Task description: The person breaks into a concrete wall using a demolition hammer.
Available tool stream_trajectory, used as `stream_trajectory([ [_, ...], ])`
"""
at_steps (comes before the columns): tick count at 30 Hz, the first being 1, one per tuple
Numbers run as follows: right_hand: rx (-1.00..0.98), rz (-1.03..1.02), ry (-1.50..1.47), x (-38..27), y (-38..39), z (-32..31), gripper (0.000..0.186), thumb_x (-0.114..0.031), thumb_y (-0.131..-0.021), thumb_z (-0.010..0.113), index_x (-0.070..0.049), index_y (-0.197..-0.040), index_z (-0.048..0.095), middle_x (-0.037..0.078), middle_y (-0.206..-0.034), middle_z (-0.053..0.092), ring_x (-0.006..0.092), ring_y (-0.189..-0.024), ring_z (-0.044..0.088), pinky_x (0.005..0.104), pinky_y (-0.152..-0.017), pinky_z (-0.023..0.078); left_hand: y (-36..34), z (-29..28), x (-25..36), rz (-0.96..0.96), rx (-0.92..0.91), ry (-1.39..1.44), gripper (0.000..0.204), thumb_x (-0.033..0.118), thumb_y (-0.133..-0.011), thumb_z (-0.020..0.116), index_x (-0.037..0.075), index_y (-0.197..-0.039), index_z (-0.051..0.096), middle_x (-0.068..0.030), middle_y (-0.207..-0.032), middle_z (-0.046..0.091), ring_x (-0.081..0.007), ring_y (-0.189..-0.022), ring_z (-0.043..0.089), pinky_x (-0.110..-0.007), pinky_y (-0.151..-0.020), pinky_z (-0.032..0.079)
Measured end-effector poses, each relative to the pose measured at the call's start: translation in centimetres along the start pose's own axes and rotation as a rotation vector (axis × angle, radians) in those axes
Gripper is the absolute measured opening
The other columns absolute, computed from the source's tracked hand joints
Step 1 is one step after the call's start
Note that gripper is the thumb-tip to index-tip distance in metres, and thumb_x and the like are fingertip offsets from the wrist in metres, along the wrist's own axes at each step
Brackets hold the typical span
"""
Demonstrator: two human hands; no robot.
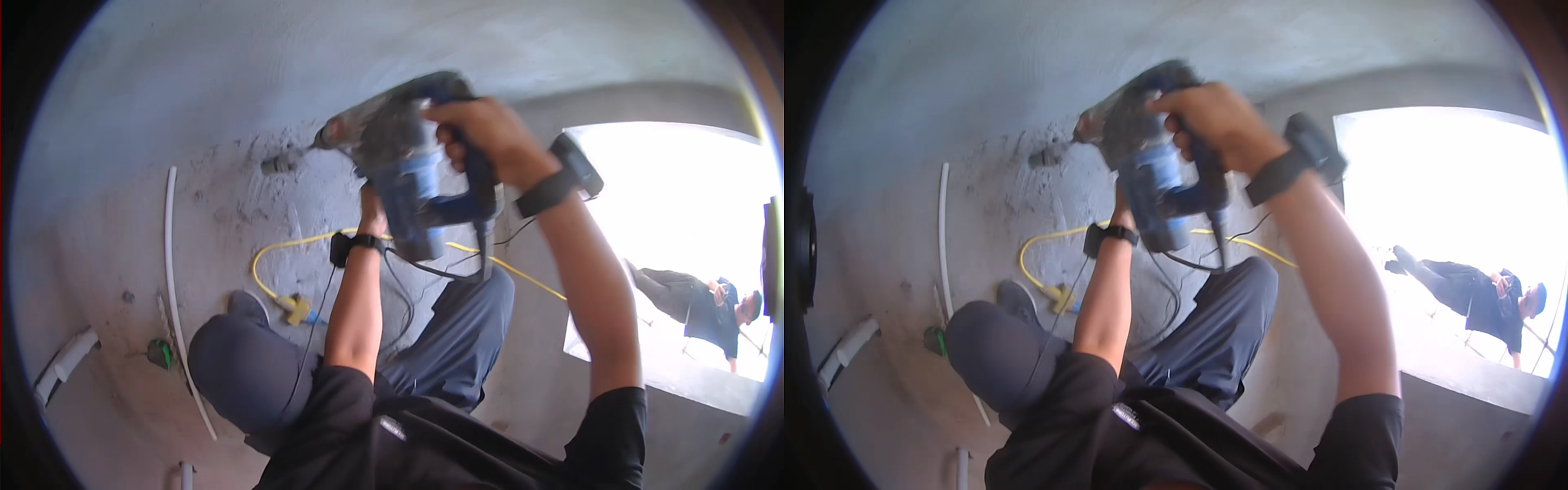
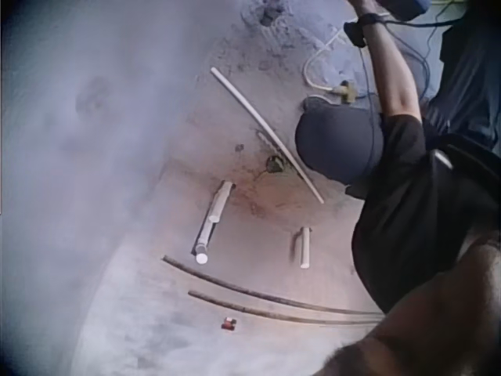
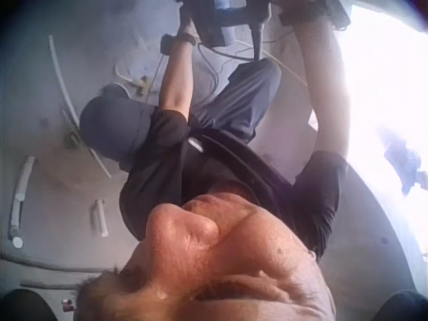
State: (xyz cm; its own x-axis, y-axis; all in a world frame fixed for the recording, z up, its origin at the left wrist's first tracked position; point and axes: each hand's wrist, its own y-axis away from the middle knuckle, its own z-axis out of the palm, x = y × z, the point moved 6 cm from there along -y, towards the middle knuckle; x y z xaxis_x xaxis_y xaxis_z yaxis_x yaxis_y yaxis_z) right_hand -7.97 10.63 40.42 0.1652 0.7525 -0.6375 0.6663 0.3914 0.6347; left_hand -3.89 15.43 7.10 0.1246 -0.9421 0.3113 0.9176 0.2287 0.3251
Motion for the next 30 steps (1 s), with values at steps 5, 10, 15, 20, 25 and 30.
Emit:
stream_trajectory([
  [5, -0.002, -0.009, -0.011, 1.8, -0.1, 2.5, 0.023, -0.017, -0.086, 0.072, 0.002, -0.076, 0.063, 0.006, -0.061, 0.056, 0.0153, -0.046, 0.053, 0.0323, -0.044, 0.044, 1.1, -0.2, -0.8, -0.064, 0.084, 0.384, 0.026, 0.028, -0.097, 0.057, 0.005, -0.105, 0.066, -0.0048, -0.09, 0.069, -0.0179, -0.073, 0.065, -0.034, -0.065, 0.052],
  [10, -0.016, -0.007, 0.098, -1.2, 0.5, 2.9, 0.02, -0.017, -0.088, 0.072, 0.0, -0.083, 0.063, 0.003, -0.065, 0.056, 0.0122, -0.048, 0.051, 0.029, -0.045, 0.044, 0.6, -3.7, 0.2, 0.045, 0.236, 0.161, 0.027, 0.025, -0.096, 0.06, 0.005, -0.112, 0.065, -0.0078, -0.098, 0.07, -0.0204, -0.083, 0.07, -0.036, -0.071, 0.057],
  [15, 0.027, 0.017, 0.049, 1.4, 1.1, 2.2, 0.023, -0.019, -0.087, 0.073, -0.001, -0.077, 0.063, 0.003, -0.063, 0.055, 0.0115, -0.048, 0.052, 0.0278, -0.044, 0.043, 0.2, -0.6, -0.5, -0.053, 0.111, 0.361, 0.034, 0.032, -0.095, 0.059, 0.001, -0.107, 0.065, -0.0079, -0.097, 0.07, -0.0211, -0.082, 0.069, -0.04, -0.072, 0.056],
  [20, 0.011, 0.021, 0.063, 2.4, -0.2, 0.4, 0.026, -0.02, -0.086, 0.074, 0.001, -0.075, 0.063, 0.005, -0.062, 0.056, 0.0134, -0.048, 0.053, 0.0294, -0.044, 0.043, -1.0, -1.4, -3.3, -0.061, 0.161, 0.215, 0.034, 0.033, -0.096, 0.057, 0.003, -0.11, 0.064, -0.0083, -0.098, 0.069, -0.0214, -0.087, 0.069, -0.039, -0.076, 0.058],
  [25, 0.003, -0.093, 0.136, 0.6, 1.3, 2.8, 0.03, -0.021, -0.084, 0.074, 0.003, -0.07, 0.063, 0.008, -0.059, 0.058, 0.0151, -0.045, 0.055, 0.0325, -0.044, 0.044, -2.1, -6.3, -4.1, 0.034, -0.033, 0.375, 0.04, 0.037, -0.097, 0.057, 0.005, -0.121, 0.06, -0.0093, -0.103, 0.068, -0.0218, -0.085, 0.069, -0.038, -0.076, 0.059],
  [30, -0.041, -0.02, -0.006, 2.1, -1.2, 2.7, 0.027, -0.015, -0.086, 0.071, 0.003, -0.07, 0.06, 0.007, -0.06, 0.057, 0.0154, -0.048, 0.055, 0.0326, -0.044, 0.044, -3.8, -4.9, -4.0, 0.016, 0.014, 0.335, 0.042, 0.041, -0.097, 0.057, 0.006, -0.12, 0.061, -0.008, -0.099, 0.068, -0.021, -0.081, 0.068, -0.037, -0.071, 0.058],
])
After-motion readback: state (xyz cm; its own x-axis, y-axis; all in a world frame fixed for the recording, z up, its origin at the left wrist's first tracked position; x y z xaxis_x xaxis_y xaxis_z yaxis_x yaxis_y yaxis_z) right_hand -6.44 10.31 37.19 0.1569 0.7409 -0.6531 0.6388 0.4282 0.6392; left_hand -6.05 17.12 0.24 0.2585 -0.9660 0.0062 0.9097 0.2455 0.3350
